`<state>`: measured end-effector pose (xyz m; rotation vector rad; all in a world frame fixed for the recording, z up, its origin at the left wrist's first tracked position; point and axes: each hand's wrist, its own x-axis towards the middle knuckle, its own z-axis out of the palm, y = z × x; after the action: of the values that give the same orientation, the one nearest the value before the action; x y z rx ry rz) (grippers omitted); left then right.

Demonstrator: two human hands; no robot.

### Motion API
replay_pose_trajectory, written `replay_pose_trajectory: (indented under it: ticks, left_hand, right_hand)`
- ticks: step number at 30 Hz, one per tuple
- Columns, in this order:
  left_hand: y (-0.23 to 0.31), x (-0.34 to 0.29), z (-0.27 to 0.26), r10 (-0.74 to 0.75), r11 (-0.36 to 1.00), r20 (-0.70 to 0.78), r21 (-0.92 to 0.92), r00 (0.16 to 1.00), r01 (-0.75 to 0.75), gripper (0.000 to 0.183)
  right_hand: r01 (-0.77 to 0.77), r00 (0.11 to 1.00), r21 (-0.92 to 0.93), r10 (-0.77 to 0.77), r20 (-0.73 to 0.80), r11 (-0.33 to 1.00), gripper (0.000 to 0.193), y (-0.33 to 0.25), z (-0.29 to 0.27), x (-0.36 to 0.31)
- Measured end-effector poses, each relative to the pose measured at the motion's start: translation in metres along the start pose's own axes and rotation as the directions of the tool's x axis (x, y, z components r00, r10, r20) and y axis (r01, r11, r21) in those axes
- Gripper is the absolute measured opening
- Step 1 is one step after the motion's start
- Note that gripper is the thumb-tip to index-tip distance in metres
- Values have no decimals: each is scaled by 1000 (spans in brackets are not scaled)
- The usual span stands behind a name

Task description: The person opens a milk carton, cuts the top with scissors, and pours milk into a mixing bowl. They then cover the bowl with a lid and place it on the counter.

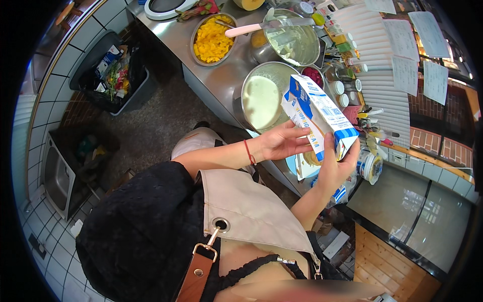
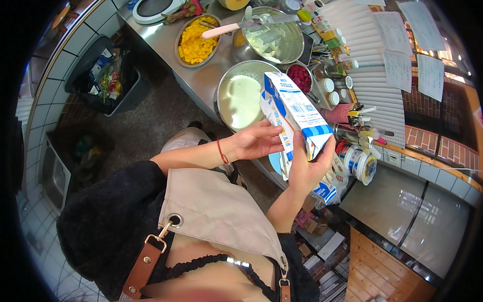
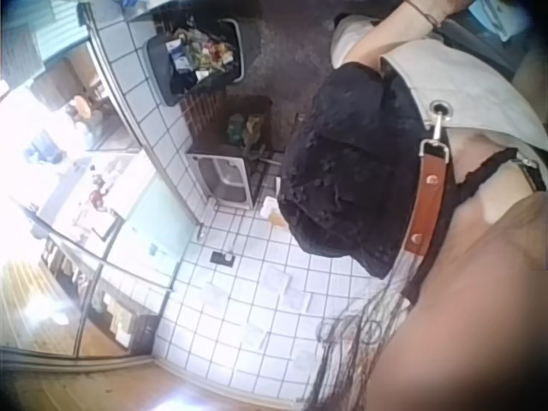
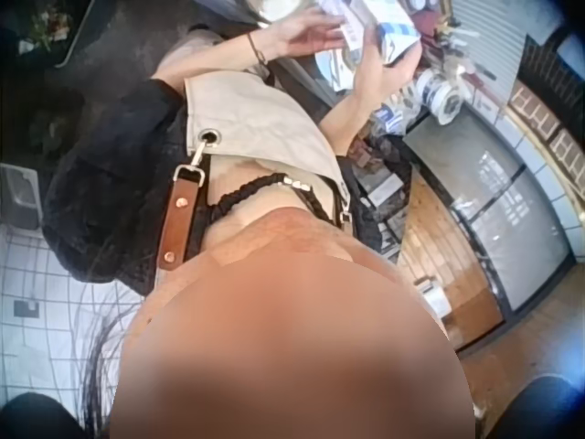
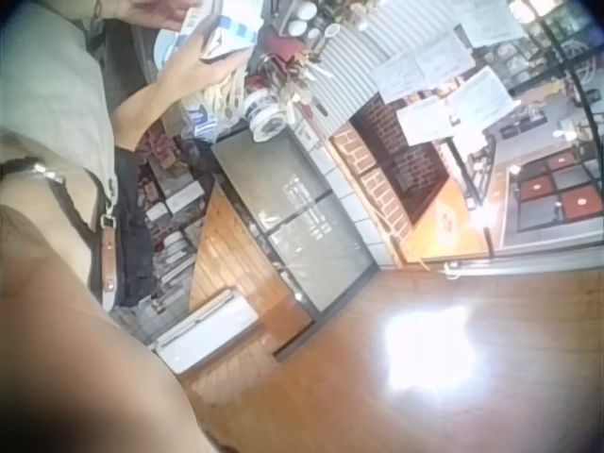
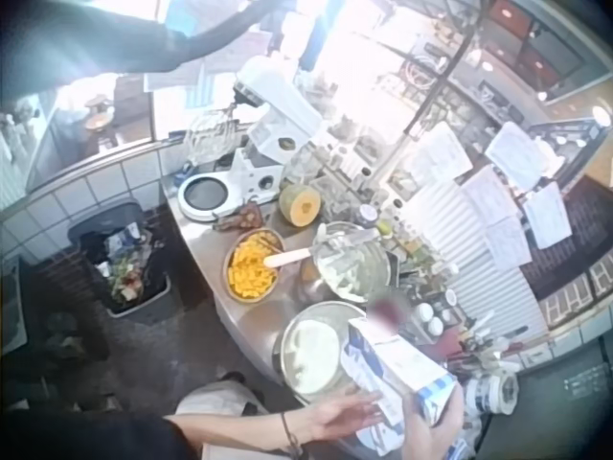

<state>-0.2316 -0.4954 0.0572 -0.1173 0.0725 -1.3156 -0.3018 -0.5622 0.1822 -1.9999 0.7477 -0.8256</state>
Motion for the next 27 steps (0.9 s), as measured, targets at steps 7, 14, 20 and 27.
replay_pose_trajectory:
  ticks: [7, 14, 20, 27]
  left_hand:
    - [-4, 4, -8, 18, 1000, -76, 20, 997, -16, 43]
    - [-8, 7, -12, 62, 998, -113, 27, 992, -59, 34]
    - [-12, 6, -11, 55, 998, -184, -2, 981, -56, 30]
    - [-13, 4, -9, 25, 999, -191, -18, 981, -29, 33]
  right_hand:
    - [2, 1000, 29, -2, 15, 1000, 38, 7, 0, -2]
    - [-17, 1000, 100, 17, 9, 995, 32, 15, 1, -7]
    - [-71, 997, 131, 69, 21, 989, 32, 15, -4, -8]
    - [-79, 997, 145, 75, 29, 986, 33, 11, -5, -10]
